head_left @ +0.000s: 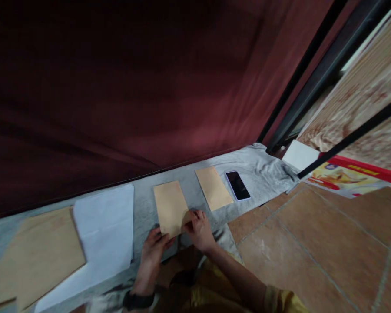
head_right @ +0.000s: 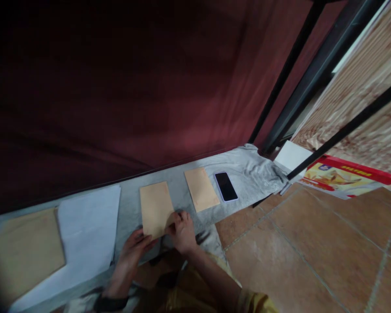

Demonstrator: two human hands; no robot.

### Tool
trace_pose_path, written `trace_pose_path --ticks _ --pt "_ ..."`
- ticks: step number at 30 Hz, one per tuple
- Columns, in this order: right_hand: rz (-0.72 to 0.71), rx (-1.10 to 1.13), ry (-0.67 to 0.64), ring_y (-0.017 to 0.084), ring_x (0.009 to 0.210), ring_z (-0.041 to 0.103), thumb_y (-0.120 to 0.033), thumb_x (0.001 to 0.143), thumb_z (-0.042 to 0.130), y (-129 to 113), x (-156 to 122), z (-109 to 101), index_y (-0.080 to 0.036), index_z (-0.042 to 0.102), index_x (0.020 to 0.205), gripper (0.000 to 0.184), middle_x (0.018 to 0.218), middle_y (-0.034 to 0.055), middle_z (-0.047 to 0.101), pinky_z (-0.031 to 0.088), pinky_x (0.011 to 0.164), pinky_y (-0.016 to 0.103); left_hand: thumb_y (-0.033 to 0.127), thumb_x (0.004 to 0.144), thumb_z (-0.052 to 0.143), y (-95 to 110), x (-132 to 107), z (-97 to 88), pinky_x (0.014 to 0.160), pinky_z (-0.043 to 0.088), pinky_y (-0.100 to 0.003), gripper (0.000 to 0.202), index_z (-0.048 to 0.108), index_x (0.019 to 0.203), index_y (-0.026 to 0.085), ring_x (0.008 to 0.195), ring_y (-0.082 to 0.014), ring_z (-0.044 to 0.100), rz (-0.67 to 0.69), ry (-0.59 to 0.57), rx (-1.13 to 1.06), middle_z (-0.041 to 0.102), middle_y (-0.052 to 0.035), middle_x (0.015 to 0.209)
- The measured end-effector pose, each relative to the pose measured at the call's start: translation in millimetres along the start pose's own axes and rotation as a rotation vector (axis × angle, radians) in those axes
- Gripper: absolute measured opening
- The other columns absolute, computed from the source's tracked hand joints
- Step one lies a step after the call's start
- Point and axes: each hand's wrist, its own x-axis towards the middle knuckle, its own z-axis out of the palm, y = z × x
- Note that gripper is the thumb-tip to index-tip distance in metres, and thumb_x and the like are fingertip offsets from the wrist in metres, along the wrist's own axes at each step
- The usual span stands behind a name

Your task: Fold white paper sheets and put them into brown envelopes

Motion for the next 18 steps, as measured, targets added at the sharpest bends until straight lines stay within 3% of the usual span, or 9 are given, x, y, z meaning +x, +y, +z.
trace_pose_path --ticks 4,7,10,15,18 --pt "0.051 0.239 -0.041 0.023 0.094 0.066 -0.028 0.093 0.056 9.6 6.7 -4.7 -0.016 0.061 0.13 0.039 0.104 0.0106 0.068 0.055 0.085 0.036 0.033 0.049 0.088 6.6 -12.5 3.9 0.076 0.058 -0.036 0.055 0.063 0.095 0.017 0.074 -0.0209 0.073 -0.043 -0.012 -0.108 0.076 -0.0036 0.085" --pt "0.154 0.522 -0.164 0.018 0.069 0.066 -0.035 0.093 0.053 12.7 10.6 -3.5 -0.018 0.063 0.125 0.037 0.085 0.0039 0.07 0.057 0.062 0.03 0.032 0.05 0.088 8.2 -15.8 4.8 0.075 0.058 -0.035 0.057 0.062 0.098 0.016 0.071 -0.0201 0.073 -0.05 -0.012 -0.137 0.076 -0.004 0.085" --pt "0.317 0.742 -0.226 0.015 0.054 0.059 -0.033 0.088 0.053 11.7 11.9 0.3 -0.018 0.065 0.115 0.033 0.073 -0.0002 0.066 0.052 0.045 0.025 0.033 0.051 0.089 8.3 -16.4 4.5 0.073 0.058 -0.035 0.057 0.061 0.098 0.016 0.071 -0.0211 0.074 -0.07 -0.009 -0.129 0.076 -0.0044 0.085" --pt "0.38 0.903 -0.211 0.017 0.072 0.066 -0.028 0.079 0.056 8.5 12.0 0.4 -0.019 0.064 0.106 0.03 0.088 0.002 0.069 0.058 0.055 0.026 0.038 0.055 0.088 9.4 -15.8 3.6 0.07 0.059 -0.034 0.053 0.061 0.096 0.018 0.07 -0.0211 0.074 -0.083 -0.031 -0.074 0.077 -0.003 0.085" --pt "0.398 0.892 -0.21 0.015 0.061 0.062 -0.03 0.078 0.058 7.9 11.6 -4.7 -0.021 0.064 0.107 0.031 0.077 -0.0027 0.065 0.055 0.05 0.025 0.036 0.054 0.089 10.4 -13.1 4.6 0.067 0.059 -0.032 0.053 0.06 0.094 0.019 0.068 -0.0205 0.073 -0.09 -0.015 -0.04 0.076 -0.002 0.082"
